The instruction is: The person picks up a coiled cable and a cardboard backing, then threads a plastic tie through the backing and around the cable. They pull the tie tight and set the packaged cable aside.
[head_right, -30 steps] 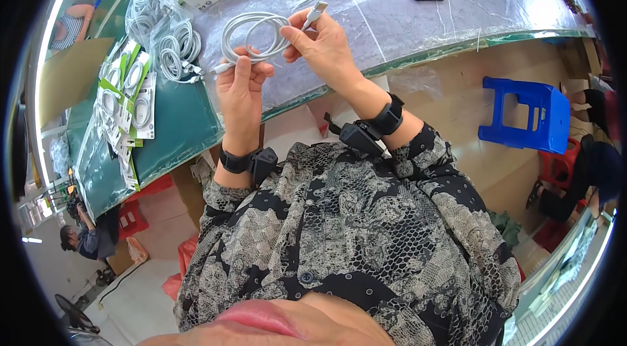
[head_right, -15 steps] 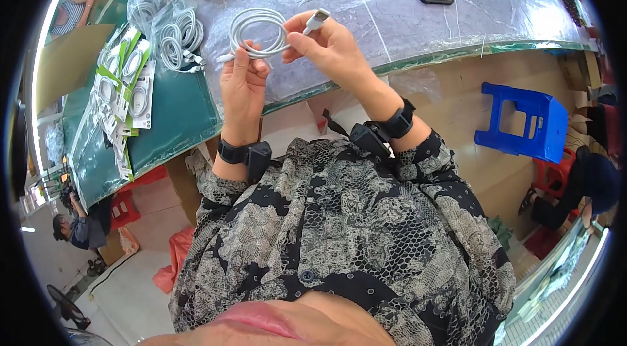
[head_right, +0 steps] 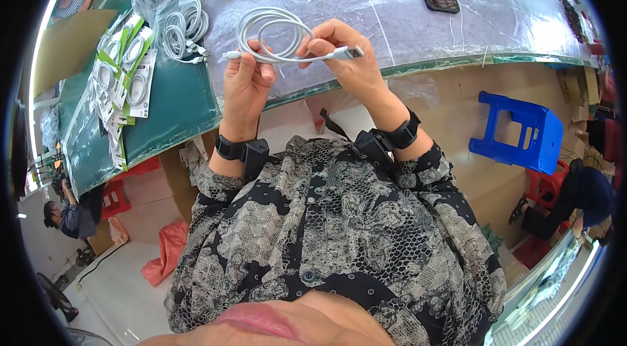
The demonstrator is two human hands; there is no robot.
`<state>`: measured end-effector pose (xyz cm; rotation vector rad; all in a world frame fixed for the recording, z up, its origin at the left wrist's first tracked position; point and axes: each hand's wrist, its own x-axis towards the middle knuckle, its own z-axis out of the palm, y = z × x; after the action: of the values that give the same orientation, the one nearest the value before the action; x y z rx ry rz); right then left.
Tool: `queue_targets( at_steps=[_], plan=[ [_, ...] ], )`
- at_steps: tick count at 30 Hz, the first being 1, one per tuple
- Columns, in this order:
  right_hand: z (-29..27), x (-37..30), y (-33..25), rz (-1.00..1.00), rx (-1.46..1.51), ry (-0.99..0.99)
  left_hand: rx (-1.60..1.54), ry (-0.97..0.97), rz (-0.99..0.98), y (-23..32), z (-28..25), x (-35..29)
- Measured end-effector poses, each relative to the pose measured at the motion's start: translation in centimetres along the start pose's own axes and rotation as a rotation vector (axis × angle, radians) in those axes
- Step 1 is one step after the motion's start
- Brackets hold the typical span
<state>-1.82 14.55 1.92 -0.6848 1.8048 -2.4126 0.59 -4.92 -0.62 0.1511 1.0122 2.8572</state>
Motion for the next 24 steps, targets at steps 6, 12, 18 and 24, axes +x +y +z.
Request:
queue_targets(
  at_steps=[6, 12, 18, 24],
  plan=[
    [-1.2, 0.4, -2.0, 0.323, -0.078, -0.153, 0.052, -0.039, -0.052, -0.1, -0.5, -0.3],
    [-0.1, 0.8, -1.3, 0.303, 0.051, 0.066, 0.1, -0.016, -0.066, -0.3, -0.5, -0.5],
    [1.9, -0.6, 0.7, 0.036, -0.166, 0.302, 0.095, 0.05, 0.021, -0.7, 0.4, 0.0],
    [0.2, 0.6, -0.2, 0.245, -0.283, 0.144, 0.102, -0.009, -0.099, -1.3, 0.8, -0.6]
  ],
)
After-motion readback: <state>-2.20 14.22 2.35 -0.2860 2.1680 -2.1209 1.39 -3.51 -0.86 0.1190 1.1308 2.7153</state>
